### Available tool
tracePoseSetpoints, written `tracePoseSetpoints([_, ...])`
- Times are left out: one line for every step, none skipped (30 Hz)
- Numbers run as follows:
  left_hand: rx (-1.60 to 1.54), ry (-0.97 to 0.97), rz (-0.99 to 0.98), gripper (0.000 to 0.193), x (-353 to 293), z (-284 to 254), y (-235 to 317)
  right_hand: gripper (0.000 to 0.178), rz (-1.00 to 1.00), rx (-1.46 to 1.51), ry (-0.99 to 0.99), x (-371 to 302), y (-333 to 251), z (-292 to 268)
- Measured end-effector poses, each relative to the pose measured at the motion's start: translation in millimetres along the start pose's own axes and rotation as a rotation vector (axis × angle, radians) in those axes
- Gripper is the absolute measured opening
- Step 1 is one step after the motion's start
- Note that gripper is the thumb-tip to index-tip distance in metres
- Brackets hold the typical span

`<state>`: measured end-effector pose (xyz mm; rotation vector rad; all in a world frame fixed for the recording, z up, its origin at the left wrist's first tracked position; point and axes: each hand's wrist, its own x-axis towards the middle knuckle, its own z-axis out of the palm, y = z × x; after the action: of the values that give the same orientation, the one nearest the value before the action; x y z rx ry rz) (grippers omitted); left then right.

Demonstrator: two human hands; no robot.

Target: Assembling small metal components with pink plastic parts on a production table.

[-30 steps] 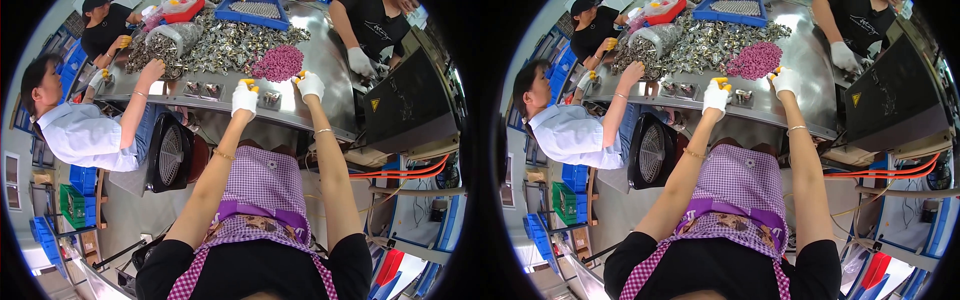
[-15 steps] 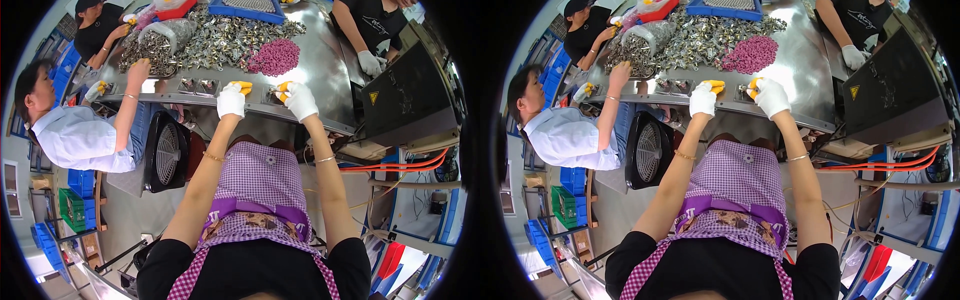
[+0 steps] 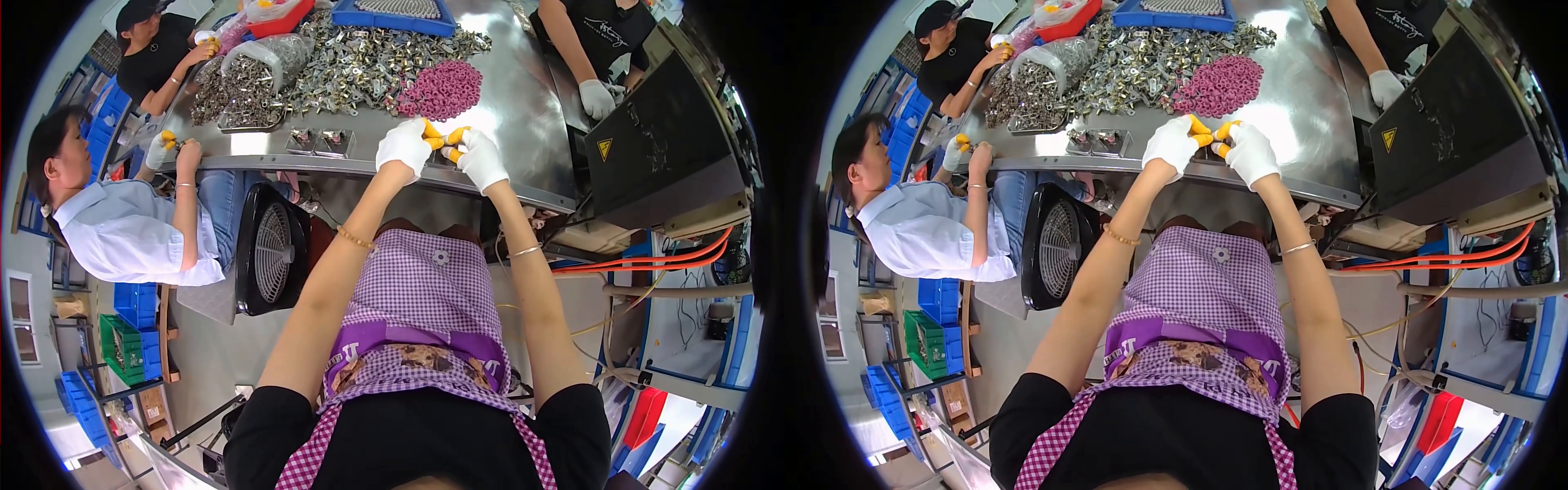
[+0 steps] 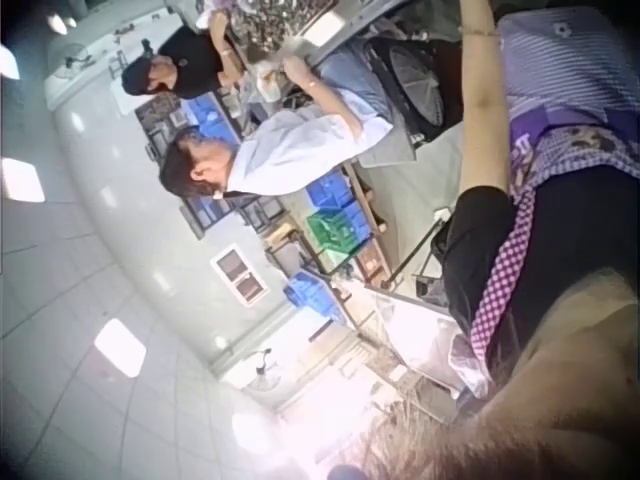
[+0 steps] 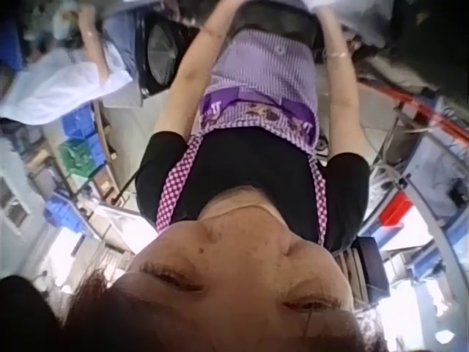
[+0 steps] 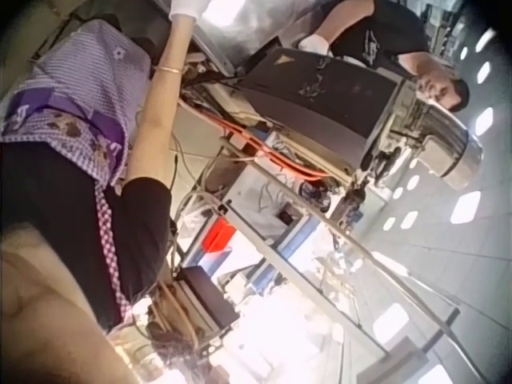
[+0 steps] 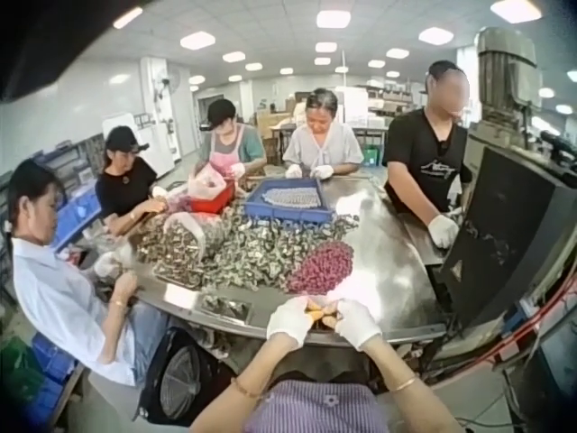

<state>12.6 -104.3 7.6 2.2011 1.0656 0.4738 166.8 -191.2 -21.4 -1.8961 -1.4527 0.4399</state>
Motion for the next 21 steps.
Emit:
tracePoseSetpoints([0.003,0.000,0.000,0.019,-0.3,-0.3,1.5,0.027,-0.001,0.002,0.001,-4.2,0.0,2.5])
tracePoseSetpoints([0.089,0.017,0.020,0.020,-0.6,0.2,3.9,0.029,-0.053,-0.005,0.054,-11.6,0.1,5.6])
tracePoseSetpoints([0.177,0.034,0.039,0.021,-0.2,1.0,5.9,0.030,-0.106,-0.011,0.107,-19.1,-0.3,9.2])
tracePoseSetpoints([0.266,0.051,0.059,0.022,0.1,1.2,7.6,0.031,-0.158,-0.017,0.161,-25.0,-0.8,12.2])
tracePoseSetpoints([0.354,0.069,0.079,0.023,0.3,0.3,8.2,0.032,-0.211,-0.023,0.215,-26.9,-1.4,14.0])
tracePoseSetpoints([0.389,0.071,0.083,0.027,-2.0,-2.2,10.0,0.033,-0.186,-0.222,0.161,-27.1,-10.7,6.1])
tracePoseSetpoints([0.425,0.073,0.087,0.030,-3.9,-5.6,11.3,0.034,-0.161,-0.420,0.104,-26.6,-19.7,-4.8])
tracePoseSetpoints([0.431,0.067,0.092,0.030,-4.1,-13.1,8.9,0.034,-0.154,-0.414,0.109,-29.0,-26.6,-14.1])
tracePoseSetpoints([0.365,0.190,0.054,0.035,-2.6,-26.5,0.0,0.034,-0.101,-0.478,0.130,-30.2,-29.5,-22.9])
tracePoseSetpoints([0.298,0.313,0.015,0.040,-1.3,-43.2,-11.4,0.034,-0.049,-0.541,0.150,-31.3,-28.9,-29.3])
tracePoseSetpoints([0.257,0.357,-0.132,0.051,-1.4,-67.1,-21.7,0.033,0.050,-0.516,0.197,-33.0,-22.6,-38.3])
tracePoseSetpoints([0.145,0.509,-0.209,0.055,-5.7,-85.6,-37.7,0.031,0.141,-0.487,0.242,-31.3,-13.8,-46.5])
tracePoseSetpoints([0.219,0.623,-0.301,0.058,-4.3,-103.3,-65.7,0.034,0.251,-0.466,0.299,-24.6,1.7,-53.7])
tracePoseSetpoints([0.294,0.738,-0.395,0.061,-1.2,-109.8,-88.2,0.036,0.269,-0.516,0.386,-19.3,21.5,-58.6])
tracePoseSetpoints([0.299,0.740,-0.394,0.061,-1.5,-107.3,-94.2,0.037,0.278,-0.564,0.470,-10.5,36.9,-61.5])
tracePoseSetpoints([0.287,0.699,-0.405,0.059,-0.6,-104.4,-95.6,0.037,0.284,-0.563,0.475,-2.7,45.3,-68.3])
tracePoseSetpoints([0.275,0.657,-0.416,0.058,0.3,-101.6,-97.4,0.038,0.345,-0.579,0.484,5.5,53.3,-74.6])
tracePoseSetpoints([0.265,0.617,-0.428,0.056,1.3,-99.6,-97.6,0.038,0.405,-0.592,0.492,14.3,60.9,-80.4])
tracePoseSetpoints([0.254,0.582,-0.442,0.055,0.7,-99.7,-98.6,0.038,0.460,-0.605,0.499,21.8,63.5,-84.1])
tracePoseSetpoints([0.244,0.543,-0.456,0.053,0.6,-99.1,-99.4,0.039,0.518,-0.618,0.505,25.6,67.1,-86.1])
tracePoseSetpoints([0.234,0.505,-0.472,0.052,0.5,-97.7,-102.3,0.039,0.519,-0.615,0.506,27.8,68.8,-85.8])
